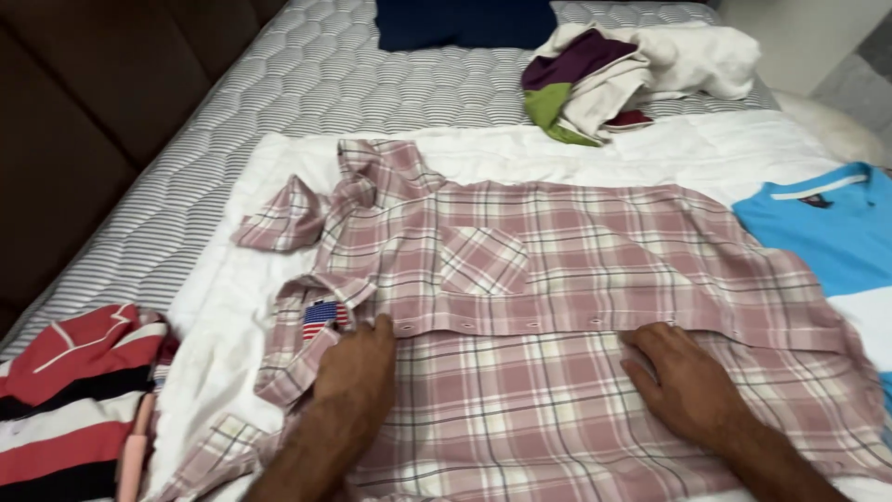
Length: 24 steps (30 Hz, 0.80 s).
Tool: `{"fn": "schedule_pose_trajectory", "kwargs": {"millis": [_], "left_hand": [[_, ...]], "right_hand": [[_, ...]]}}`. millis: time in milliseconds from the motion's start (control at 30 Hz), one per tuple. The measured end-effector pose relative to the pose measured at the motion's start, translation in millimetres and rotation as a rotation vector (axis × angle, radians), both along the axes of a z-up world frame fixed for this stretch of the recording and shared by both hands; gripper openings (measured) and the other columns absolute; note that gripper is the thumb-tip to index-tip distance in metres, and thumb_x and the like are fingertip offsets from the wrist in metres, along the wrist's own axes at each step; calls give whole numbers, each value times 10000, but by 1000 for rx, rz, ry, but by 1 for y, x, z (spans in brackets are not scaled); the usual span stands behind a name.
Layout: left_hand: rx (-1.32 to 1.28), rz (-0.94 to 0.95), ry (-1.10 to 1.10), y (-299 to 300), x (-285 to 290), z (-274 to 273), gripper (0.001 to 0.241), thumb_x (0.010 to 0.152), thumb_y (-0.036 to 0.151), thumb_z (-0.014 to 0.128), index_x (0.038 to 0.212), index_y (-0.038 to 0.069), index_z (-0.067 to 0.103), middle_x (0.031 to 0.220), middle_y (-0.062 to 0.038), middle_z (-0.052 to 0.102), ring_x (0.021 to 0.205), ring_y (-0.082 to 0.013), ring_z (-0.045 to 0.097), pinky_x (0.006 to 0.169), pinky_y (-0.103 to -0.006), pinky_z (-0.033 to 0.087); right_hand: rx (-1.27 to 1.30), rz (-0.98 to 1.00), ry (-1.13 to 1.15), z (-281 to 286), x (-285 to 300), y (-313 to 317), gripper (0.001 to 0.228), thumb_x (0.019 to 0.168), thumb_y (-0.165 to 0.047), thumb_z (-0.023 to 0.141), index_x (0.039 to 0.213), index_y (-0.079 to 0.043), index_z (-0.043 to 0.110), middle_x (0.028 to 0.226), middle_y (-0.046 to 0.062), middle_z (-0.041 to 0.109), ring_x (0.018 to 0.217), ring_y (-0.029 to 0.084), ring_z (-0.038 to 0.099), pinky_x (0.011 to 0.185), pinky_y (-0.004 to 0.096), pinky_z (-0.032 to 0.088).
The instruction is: The person lays a plaid shirt flat on a bed and proceeds to button it up. They start at the collar and work their way down the front placket, fastening each button with their hands.
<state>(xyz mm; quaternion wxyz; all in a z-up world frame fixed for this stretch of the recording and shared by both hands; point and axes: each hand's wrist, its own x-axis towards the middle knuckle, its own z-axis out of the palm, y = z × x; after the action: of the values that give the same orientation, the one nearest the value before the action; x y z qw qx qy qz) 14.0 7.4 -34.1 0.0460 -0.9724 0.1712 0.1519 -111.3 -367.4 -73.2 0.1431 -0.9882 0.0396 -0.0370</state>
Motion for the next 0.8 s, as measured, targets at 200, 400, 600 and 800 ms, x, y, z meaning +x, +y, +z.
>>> {"fn": "schedule_pose_trajectory", "kwargs": {"millis": [200,400,600,800], "left_hand": [[-263,148,-243,-2,15,-40,603,870,87,677,1400,-9,406,1338,-265,562,1204,-387,596,888,-436,597],[-375,327,34,2,21,2,778,968,258,649,1587,40,230,1215,-194,673,1198,-335,649,1058,-509,545],[-397,276,-105,-6,30,-15,558,920,170,676,1368,53,365,1138,-165,678,1168,-360,621,1043,-671,380],[-474,256,-134,0,36,8,571,911,160,693,1382,74,381,1017,-153,740,1038,-363,699,1110,-646,382]], "right_hand": [[-125,-27,-64,-7,13,-29,534,877,-263,602,1369,-58,557,1375,164,570,1276,360,531,1048,461,453],[-112,-9,-141,-21,26,-63,663,882,-274,586,1460,15,439,1495,277,454,1379,438,417,1092,508,380],[230,-341,138,-8,42,-59,626,928,-338,641,1449,-42,464,1388,246,606,1297,414,577,1086,487,454],[-129,-102,-33,-75,34,-166,645,762,-132,569,1406,-136,586,1395,224,621,1289,431,585,1129,502,433]]}}
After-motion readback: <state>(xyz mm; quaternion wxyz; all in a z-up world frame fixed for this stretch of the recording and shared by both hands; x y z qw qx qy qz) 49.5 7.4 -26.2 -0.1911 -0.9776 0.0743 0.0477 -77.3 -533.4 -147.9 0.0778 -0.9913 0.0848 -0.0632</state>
